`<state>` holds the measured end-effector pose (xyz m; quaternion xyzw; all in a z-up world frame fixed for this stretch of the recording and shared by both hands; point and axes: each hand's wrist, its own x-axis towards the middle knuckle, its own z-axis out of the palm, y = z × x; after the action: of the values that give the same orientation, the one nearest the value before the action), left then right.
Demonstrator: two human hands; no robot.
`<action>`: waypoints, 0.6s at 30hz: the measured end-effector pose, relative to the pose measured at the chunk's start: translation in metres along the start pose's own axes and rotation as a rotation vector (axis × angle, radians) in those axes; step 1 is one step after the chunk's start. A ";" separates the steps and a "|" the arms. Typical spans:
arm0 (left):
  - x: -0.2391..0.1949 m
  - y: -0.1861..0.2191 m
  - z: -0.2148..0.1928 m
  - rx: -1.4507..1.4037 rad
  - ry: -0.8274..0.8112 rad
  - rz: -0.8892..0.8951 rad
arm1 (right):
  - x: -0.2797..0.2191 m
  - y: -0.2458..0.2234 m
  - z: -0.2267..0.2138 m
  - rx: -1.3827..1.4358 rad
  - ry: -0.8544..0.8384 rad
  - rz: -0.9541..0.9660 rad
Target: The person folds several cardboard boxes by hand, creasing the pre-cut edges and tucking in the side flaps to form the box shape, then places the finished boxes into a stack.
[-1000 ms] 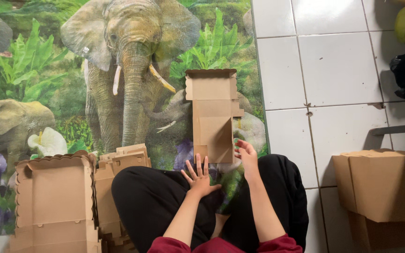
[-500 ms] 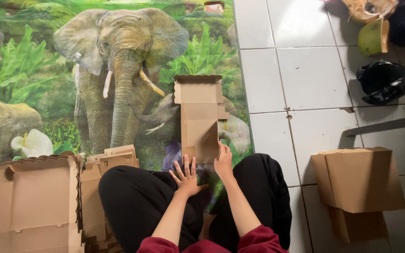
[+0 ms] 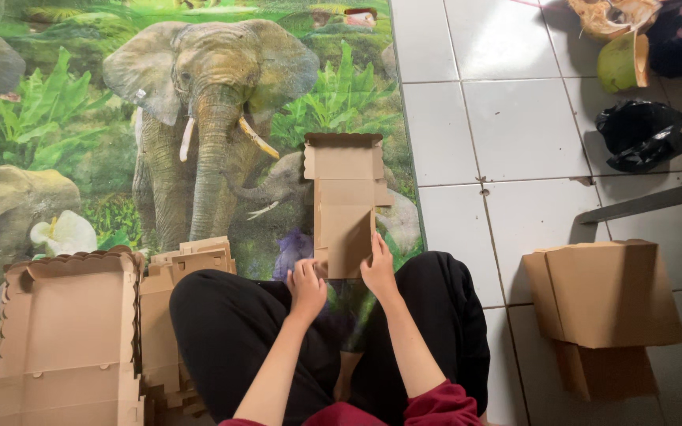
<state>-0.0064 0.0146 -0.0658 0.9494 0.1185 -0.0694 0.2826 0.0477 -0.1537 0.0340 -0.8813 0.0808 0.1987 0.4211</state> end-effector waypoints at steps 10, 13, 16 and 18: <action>0.011 0.054 -0.063 -0.207 -0.283 0.101 | 0.055 0.062 0.040 0.114 0.004 -0.066; 0.012 0.050 -0.048 0.034 -0.379 0.105 | 0.077 0.080 0.050 0.036 -0.005 -0.044; 0.016 0.049 -0.042 0.125 -0.483 0.069 | 0.116 0.099 0.047 -0.089 -0.061 0.006; 0.013 0.049 -0.040 0.184 -0.547 0.053 | 0.146 0.121 0.047 0.184 0.021 -0.011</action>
<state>0.0217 -0.0008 -0.0099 0.9199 0.0065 -0.3257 0.2184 0.1293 -0.1901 -0.1394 -0.8414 0.0985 0.1790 0.5003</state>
